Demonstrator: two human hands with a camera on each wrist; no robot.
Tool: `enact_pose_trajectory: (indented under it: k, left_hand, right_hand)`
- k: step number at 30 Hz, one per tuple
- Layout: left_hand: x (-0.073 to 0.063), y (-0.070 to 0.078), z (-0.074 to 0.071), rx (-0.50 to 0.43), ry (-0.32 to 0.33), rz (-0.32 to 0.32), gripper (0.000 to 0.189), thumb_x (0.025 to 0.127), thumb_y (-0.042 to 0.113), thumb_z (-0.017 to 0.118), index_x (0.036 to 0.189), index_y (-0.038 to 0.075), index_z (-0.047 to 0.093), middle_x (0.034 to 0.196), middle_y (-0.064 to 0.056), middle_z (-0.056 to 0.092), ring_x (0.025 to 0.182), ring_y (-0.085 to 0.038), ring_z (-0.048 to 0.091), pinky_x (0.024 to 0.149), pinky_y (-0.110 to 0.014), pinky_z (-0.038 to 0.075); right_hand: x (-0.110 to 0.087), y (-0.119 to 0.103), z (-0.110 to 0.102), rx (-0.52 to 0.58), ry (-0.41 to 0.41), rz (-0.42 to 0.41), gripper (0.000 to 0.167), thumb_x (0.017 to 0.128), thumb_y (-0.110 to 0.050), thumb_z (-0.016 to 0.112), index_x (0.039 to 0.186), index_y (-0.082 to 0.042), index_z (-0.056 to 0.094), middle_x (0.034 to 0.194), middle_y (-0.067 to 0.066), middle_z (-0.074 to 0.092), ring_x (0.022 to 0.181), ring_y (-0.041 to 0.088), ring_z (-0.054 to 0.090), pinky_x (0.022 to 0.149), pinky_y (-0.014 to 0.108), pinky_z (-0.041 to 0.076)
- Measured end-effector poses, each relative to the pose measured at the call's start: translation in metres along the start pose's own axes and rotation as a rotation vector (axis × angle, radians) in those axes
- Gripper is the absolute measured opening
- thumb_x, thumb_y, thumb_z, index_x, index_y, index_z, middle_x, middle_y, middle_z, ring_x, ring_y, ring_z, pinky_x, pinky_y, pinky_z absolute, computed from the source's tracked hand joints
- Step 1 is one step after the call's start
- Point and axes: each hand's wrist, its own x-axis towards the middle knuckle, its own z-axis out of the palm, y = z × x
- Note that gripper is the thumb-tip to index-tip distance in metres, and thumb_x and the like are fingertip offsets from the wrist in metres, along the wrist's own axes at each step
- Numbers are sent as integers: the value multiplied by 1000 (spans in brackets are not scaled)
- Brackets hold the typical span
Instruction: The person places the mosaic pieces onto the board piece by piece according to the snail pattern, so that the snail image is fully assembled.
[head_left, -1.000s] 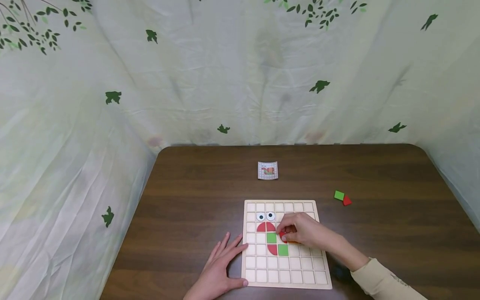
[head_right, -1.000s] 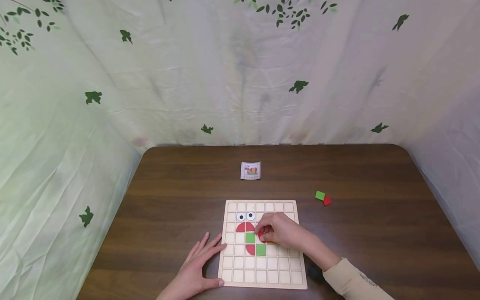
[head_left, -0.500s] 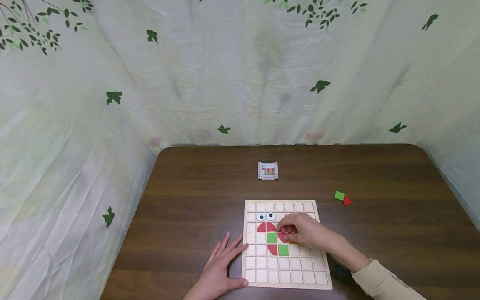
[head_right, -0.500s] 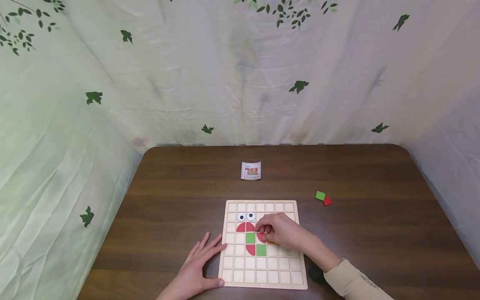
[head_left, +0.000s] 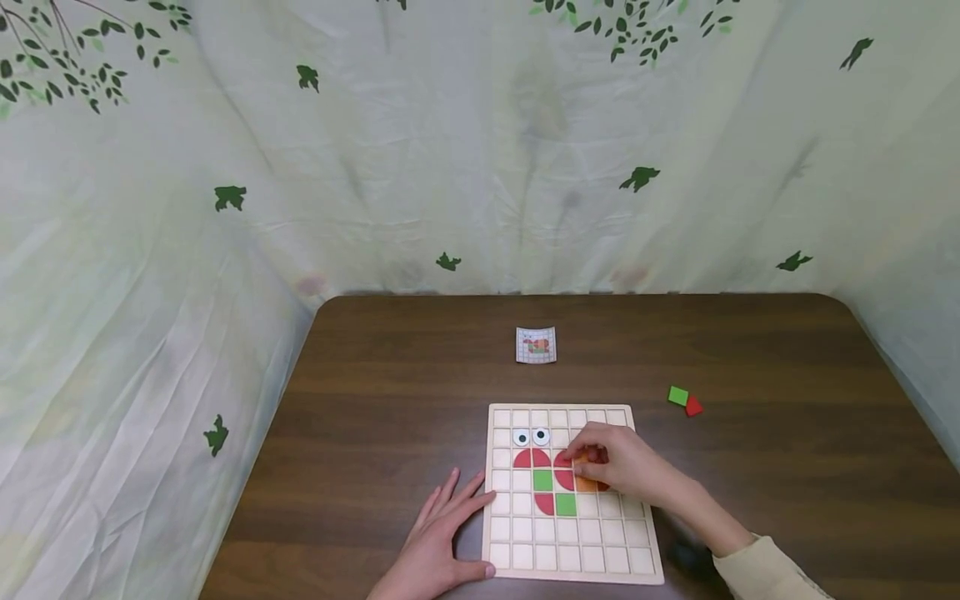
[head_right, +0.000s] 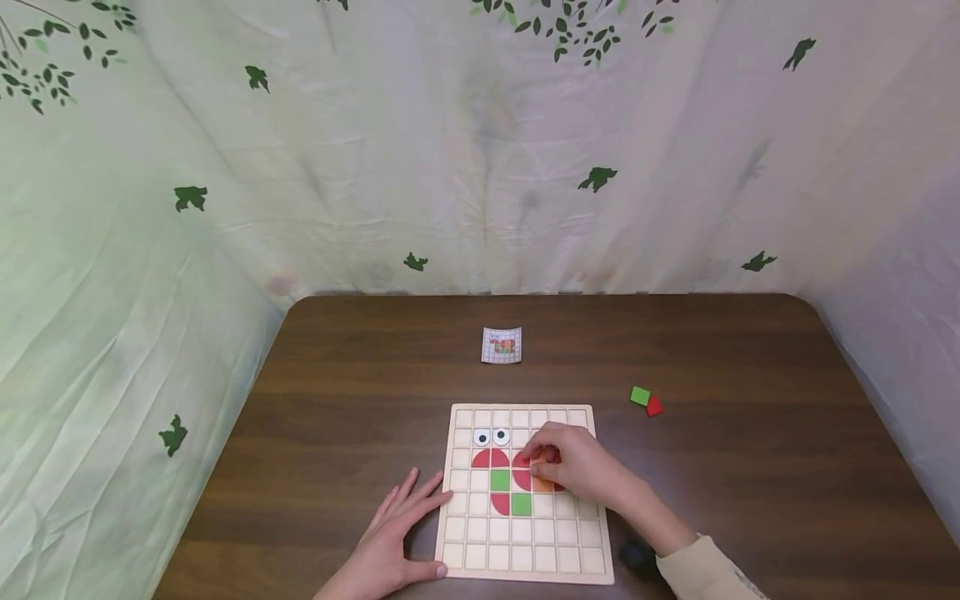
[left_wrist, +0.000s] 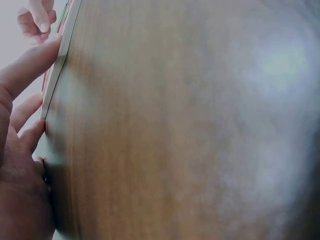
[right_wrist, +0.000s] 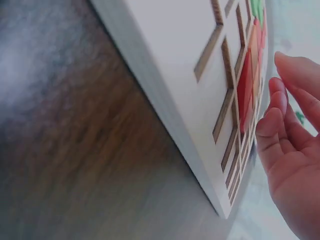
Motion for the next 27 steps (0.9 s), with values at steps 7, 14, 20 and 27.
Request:
enact_pose_trajectory:
  k: [7, 14, 20, 27]
  left_hand:
    - [0, 1, 0, 6, 8, 8, 84, 68, 41, 85, 144, 31, 50, 157, 8, 33, 149, -29, 9, 110, -43, 3]
    - [-1, 3, -1, 2, 6, 0, 84, 68, 39, 86, 143, 30, 51, 157, 8, 33, 149, -29, 9, 110, -43, 3]
    - [0, 2, -1, -1, -1, -4, 84, 68, 39, 86, 143, 30, 51, 157, 8, 33, 149, -29, 8, 111, -47, 4]
    - [0, 2, 0, -23, -11, -18, 83, 67, 39, 86, 143, 31, 51, 157, 9, 33, 149, -29, 8, 111, -51, 6]
  right_hand:
    - [-13, 9, -14, 33, 76, 87, 17, 86, -17, 77, 101, -22, 72, 86, -11, 60, 78, 13, 54, 65, 26, 48]
    - [-31, 29, -34, 36, 168, 127, 24, 87, -12, 75, 109, -18, 70, 89, -7, 62, 76, 15, 54, 63, 25, 48]
    - [-41, 49, -45, -36, 303, 125, 26, 89, -13, 73, 115, -17, 70, 100, -6, 66, 74, 13, 53, 64, 26, 47]
    - [-45, 61, -59, -145, 422, 112, 28, 90, -13, 72, 118, -15, 70, 108, -1, 68, 88, 19, 59, 72, 35, 51]
